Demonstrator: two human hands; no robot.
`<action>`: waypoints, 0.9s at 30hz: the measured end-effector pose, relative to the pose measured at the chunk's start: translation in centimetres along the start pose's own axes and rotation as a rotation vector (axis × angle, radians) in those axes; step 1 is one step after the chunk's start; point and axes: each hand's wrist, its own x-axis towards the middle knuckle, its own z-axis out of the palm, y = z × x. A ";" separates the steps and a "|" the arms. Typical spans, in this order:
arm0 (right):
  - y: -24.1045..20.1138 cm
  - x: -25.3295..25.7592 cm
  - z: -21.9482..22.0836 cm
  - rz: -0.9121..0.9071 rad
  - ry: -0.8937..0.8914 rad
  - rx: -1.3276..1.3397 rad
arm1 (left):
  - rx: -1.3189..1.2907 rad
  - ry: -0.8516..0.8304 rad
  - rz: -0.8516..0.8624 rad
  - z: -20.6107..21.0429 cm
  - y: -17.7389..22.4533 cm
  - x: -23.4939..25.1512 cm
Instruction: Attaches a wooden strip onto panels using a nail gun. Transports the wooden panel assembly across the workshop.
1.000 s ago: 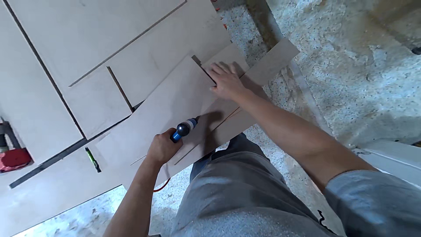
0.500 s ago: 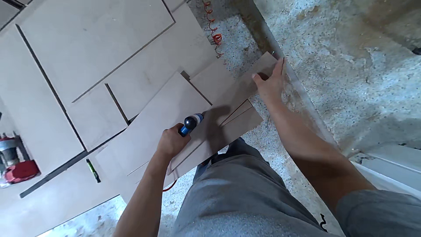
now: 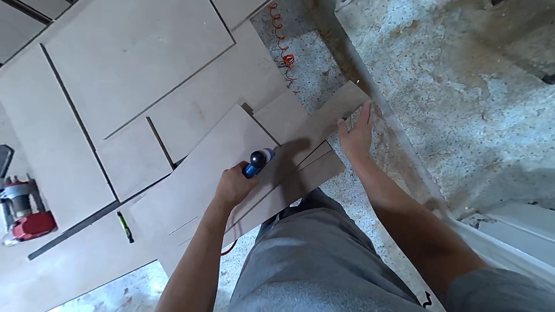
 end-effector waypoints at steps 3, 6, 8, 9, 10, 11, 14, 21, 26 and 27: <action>0.6 0.8 -0.9 -0.432 -0.153 -0.291 | -0.254 0.123 -0.081 -0.1 -5.6 -3.1; -0.1 2.8 -1.8 -0.733 -0.422 -0.557 | -0.499 0.266 -0.226 0.8 -14.0 -6.8; -1.1 4.7 -1.7 -0.884 -0.505 -0.637 | -0.597 0.334 -0.327 1.2 -19.1 -9.7; -1.5 5.8 -1.4 -0.945 -0.512 -0.660 | -0.655 0.365 -0.369 1.6 -21.6 -11.2; -1.8 6.9 -1.2 -0.996 -0.509 -0.676 | -0.720 0.399 -0.410 2.1 -23.9 -12.5; -2.3 7.8 -1.0 -1.020 -0.519 -0.718 | -0.783 0.431 -0.454 2.5 -25.9 -13.8; -3.8 9.5 -1.4 -1.088 -0.541 -0.828 | -0.929 0.527 -0.567 3.6 -31.3 -17.4; -6.2 5.8 -9.9 -1.306 -0.244 -0.615 | -1.110 0.722 -0.782 6.1 -44.0 -21.5; -10.0 -3.2 -17.2 -1.235 -0.167 -0.614 | -0.947 0.664 -0.851 3.7 -53.2 -18.9; -10.8 -5.4 -18.2 -1.205 -0.148 -0.629 | -0.876 0.632 -0.857 2.9 -54.7 -18.1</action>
